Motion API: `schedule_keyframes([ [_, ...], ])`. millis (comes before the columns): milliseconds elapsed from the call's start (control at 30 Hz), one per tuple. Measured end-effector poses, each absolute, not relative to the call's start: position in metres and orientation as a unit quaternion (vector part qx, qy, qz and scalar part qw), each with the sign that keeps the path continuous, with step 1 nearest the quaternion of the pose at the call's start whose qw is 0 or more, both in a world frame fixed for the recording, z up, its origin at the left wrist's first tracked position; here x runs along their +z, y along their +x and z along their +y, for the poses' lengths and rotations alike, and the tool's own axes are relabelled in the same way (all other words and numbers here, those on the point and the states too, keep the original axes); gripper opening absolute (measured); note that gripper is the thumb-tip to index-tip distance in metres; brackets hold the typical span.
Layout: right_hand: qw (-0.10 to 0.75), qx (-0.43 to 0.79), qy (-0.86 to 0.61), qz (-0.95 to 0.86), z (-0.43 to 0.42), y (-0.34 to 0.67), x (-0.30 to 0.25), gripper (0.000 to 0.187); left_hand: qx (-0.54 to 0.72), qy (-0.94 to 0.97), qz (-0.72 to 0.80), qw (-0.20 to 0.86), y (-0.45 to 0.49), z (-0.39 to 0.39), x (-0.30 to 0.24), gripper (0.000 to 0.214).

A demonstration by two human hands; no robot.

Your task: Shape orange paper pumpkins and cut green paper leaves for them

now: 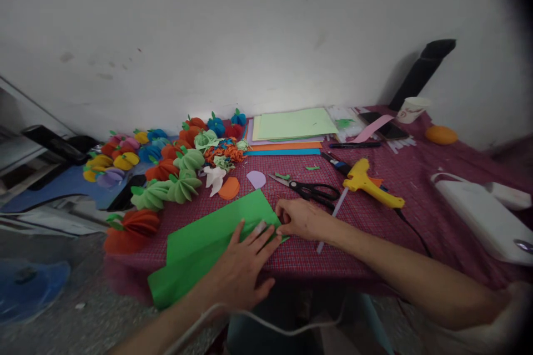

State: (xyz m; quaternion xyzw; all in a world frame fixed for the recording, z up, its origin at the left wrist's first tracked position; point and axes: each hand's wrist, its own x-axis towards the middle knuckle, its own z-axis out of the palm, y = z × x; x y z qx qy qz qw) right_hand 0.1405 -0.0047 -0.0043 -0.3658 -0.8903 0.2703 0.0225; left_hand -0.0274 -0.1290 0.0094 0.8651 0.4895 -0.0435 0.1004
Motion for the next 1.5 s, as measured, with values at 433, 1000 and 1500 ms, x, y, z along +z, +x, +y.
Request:
schedule_keyframes([
  [433, 0.052, 0.308, -0.345, -0.885, -0.002, 0.144, -0.01, 0.027, -0.023, 0.851, 0.524, 0.011, -0.025, -0.142, -0.026, 0.082],
  [1000, 0.085, 0.3, -0.339, -0.888, -0.005, 0.145, -0.008, 0.013, -0.015, 0.829, 0.559, 0.008, -0.008, -0.149, -0.027, 0.085],
  [1500, 0.101, 0.24, -0.225, -0.939, -0.028, 0.165, 0.004, 0.033, 0.004, 0.818, 0.574, 0.029, -0.015, -0.149, -0.025, 0.073],
])
